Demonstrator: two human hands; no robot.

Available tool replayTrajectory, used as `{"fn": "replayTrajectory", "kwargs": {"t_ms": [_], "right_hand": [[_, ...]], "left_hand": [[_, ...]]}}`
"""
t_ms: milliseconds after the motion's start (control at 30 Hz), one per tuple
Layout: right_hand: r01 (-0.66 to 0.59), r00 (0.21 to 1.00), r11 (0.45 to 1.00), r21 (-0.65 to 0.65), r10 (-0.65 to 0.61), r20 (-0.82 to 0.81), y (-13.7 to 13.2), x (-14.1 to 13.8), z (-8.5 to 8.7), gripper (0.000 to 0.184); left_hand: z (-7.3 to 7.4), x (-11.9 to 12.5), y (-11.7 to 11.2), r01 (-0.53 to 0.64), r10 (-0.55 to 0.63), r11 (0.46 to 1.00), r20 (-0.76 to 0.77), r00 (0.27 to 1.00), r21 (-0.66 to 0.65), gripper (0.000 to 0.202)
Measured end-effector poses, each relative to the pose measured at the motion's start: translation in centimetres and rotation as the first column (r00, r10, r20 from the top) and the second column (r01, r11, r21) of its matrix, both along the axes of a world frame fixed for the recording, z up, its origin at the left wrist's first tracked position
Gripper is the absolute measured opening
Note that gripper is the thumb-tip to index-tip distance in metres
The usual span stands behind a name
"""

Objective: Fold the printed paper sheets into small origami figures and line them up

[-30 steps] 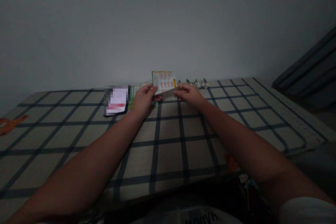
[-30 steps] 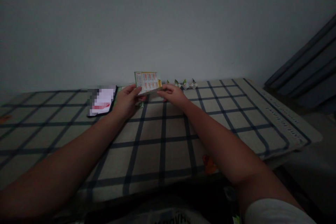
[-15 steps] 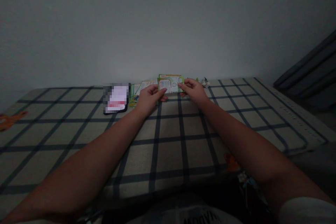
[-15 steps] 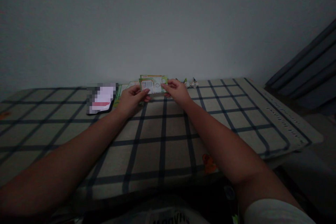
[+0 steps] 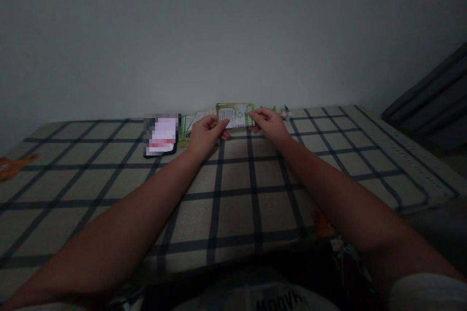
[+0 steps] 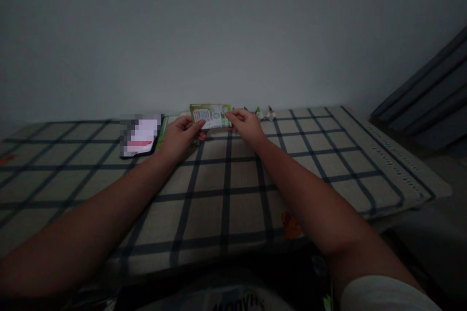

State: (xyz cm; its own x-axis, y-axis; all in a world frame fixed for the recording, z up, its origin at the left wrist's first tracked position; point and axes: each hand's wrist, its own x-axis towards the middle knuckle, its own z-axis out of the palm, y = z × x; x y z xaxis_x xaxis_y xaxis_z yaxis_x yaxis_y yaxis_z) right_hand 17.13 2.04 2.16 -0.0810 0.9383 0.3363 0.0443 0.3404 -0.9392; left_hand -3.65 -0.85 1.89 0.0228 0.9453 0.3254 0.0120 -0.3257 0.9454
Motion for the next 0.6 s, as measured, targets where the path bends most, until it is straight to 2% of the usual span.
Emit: {"fn": "replayTrajectory", "kwargs": {"t_ms": [367,500,600], "right_hand": [[0.019,0.999,0.998,0.056,-0.021,0.038,0.00,0.09,-0.01,0.045],[0.011,0.999,0.998,0.055,-0.012,0.034,0.05,0.23,0.12,0.043],[-0.056,0.996,0.997,0.045,0.052,0.078,-0.16,0.44,0.38,0.041]], "left_hand": [[-0.02,-0.08,-0.20,-0.027,0.027,1.000,-0.047,0.999,0.009,0.040],[-0.27,-0.18,-0.37,0.072,-0.073,0.997,-0.064,0.995,-0.011,0.042],[-0.78,-0.36,-0.05,0.138,-0.139,0.990,-0.042,0.989,-0.030,0.042]]}}
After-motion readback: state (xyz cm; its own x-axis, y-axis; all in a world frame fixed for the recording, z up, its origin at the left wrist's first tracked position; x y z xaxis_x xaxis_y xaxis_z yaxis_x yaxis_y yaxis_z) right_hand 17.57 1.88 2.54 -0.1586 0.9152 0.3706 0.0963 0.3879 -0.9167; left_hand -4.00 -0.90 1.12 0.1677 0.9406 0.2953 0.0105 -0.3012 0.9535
